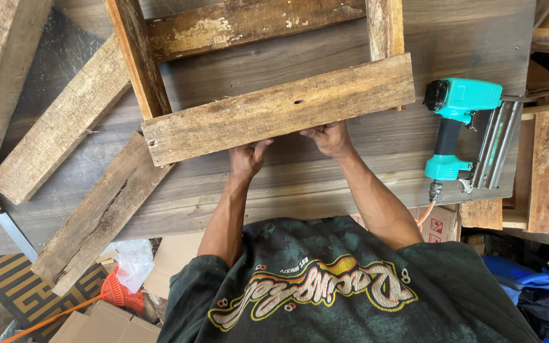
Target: The person assembles a wooden frame by positioning planks and securing them with a pneumatic nail gun. They repeatedly align pieces, drive nails, and adjust the frame on a workbench, then briefly handle a cardboard box at the end.
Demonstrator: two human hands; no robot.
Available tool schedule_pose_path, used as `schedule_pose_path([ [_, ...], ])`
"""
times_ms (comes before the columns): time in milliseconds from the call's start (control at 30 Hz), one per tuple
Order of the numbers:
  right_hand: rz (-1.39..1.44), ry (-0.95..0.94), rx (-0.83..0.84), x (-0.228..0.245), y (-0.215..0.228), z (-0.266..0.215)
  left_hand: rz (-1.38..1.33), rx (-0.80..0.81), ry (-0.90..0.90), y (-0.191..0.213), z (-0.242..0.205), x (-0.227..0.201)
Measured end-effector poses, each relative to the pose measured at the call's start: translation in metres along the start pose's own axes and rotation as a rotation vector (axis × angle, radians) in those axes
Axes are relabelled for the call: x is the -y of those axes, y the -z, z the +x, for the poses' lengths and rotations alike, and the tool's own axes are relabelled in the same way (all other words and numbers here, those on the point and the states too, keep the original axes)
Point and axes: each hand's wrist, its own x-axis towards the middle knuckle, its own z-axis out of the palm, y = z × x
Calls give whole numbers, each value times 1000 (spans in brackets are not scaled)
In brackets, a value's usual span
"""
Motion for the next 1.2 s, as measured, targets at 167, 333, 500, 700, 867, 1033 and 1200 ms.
schedule_pose_path([
  [167,48,36,0,-2,-1,12,-71,110,91,3,12,10],
  [333,-14,102,55,-16,5,1,-73,276,190,15,13,9],
  [500,-872,-311,362,55,-15,26,448,782,54,44,85,-58],
  [700,-872,-311,356,26,-1,38,418,828,164,52,98,-72],
  [867,-877,-295,349,11,2,33,389,857,269,57,119,-79],
  [1033,-891,-297,335,-4,7,27,343,899,368,56,129,-88],
  [1200,-894,-306,332,-25,8,23,302,946,485,69,125,-92],
])
